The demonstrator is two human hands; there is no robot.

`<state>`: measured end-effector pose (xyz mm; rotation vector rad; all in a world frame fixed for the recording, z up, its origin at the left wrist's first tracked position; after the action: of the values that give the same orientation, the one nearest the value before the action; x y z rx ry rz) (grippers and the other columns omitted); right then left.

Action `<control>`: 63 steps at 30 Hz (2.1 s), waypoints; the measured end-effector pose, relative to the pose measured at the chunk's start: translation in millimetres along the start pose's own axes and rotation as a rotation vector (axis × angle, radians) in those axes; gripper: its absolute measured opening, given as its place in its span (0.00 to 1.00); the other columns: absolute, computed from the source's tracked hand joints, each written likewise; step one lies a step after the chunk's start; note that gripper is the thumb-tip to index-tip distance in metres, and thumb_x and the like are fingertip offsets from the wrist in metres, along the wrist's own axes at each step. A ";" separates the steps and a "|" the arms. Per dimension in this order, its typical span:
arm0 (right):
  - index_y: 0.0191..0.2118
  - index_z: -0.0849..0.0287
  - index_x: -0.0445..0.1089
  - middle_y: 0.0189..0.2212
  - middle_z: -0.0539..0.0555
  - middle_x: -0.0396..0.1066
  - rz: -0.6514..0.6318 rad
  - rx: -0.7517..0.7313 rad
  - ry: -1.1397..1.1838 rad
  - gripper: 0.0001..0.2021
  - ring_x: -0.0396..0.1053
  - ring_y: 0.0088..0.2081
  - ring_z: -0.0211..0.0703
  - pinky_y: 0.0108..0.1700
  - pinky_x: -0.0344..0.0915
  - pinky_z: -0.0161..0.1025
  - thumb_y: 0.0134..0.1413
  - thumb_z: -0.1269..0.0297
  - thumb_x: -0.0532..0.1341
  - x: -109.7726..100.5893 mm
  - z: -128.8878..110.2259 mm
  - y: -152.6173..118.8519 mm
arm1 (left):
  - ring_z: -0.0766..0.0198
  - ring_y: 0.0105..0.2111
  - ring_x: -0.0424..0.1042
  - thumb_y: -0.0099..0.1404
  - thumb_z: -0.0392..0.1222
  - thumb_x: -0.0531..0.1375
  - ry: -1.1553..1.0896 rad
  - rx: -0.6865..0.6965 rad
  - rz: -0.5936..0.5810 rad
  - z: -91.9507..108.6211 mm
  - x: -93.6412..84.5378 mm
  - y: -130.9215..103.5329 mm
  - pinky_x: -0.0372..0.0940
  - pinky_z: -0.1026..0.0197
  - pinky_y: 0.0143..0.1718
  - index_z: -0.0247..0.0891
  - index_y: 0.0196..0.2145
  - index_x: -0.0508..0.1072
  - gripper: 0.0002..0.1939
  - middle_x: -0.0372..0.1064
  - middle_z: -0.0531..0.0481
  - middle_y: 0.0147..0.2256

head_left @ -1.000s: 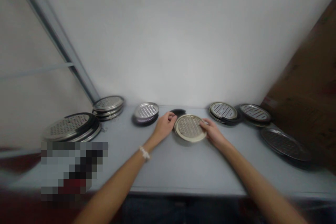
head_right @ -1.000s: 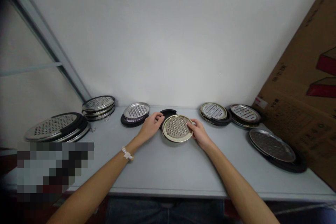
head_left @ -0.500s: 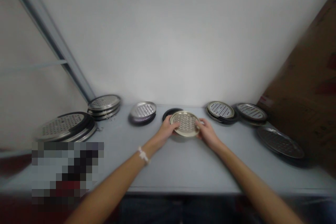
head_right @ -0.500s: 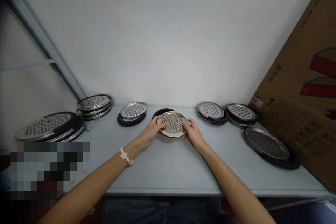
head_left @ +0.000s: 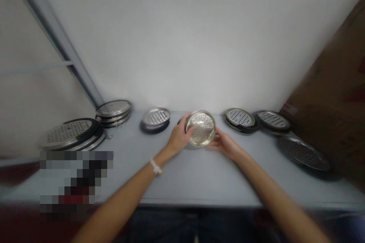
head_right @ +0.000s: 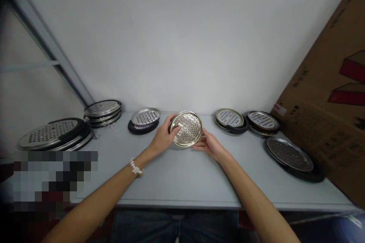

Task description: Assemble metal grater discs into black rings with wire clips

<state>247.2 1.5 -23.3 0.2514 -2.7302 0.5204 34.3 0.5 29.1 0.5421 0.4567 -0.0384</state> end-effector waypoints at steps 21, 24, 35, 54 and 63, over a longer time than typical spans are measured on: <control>0.35 0.57 0.69 0.32 0.56 0.76 0.111 -0.318 -0.006 0.20 0.74 0.35 0.45 0.38 0.72 0.40 0.55 0.42 0.63 -6.9 -4.9 4.9 | 0.54 0.55 0.70 0.71 0.42 0.57 0.183 0.223 -0.095 6.1 1.6 -6.7 0.62 0.52 0.59 0.42 0.64 0.63 0.25 0.69 0.43 0.58; 0.37 0.56 0.68 0.28 0.51 0.74 0.196 -0.478 -0.206 0.22 0.70 0.31 0.42 0.33 0.67 0.37 0.44 0.46 0.70 -5.2 -7.1 2.1 | 0.53 0.55 0.70 0.68 0.42 0.60 0.109 0.104 0.000 3.3 2.3 -4.3 0.63 0.53 0.59 0.41 0.63 0.62 0.27 0.68 0.43 0.58; 0.35 0.55 0.62 0.16 0.41 0.63 0.205 -0.493 -0.405 0.20 0.59 0.18 0.36 0.22 0.53 0.34 0.40 0.53 0.69 -4.0 -6.8 0.6 | 0.54 0.44 0.76 0.63 0.44 0.64 -0.077 -0.173 0.109 -29.7 11.9 0.5 0.70 0.54 0.46 0.39 0.56 0.67 0.24 0.76 0.44 0.46; 0.29 0.54 0.59 0.20 0.45 0.68 0.126 -0.527 -0.367 0.23 0.66 0.20 0.39 0.25 0.64 0.37 0.44 0.45 0.70 0.8 -14.1 -7.8 | 0.57 0.42 0.74 0.71 0.53 0.54 -0.115 -0.215 0.086 -28.5 14.3 1.7 0.68 0.57 0.44 0.36 0.53 0.69 0.20 0.76 0.42 0.44; 0.29 0.53 0.58 0.18 0.46 0.69 0.163 -0.597 -0.307 0.23 0.67 0.21 0.40 0.26 0.65 0.36 0.45 0.45 0.69 -3.4 -16.1 -4.9 | 0.58 0.40 0.74 0.72 0.49 0.51 -0.103 -0.286 0.116 -42.6 15.0 3.0 0.67 0.56 0.46 0.38 0.48 0.70 0.16 0.75 0.44 0.40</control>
<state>256.4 3.6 -9.0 -0.0527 -3.0621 -0.3348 30.8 26.0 -8.2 0.2826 0.3219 0.1088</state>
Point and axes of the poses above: each hand's wrist, its own y-axis towards the middle knuckle, its own x-axis out of the palm, z = x × y, the point moved 2 cm from there along y, towards the middle knuckle
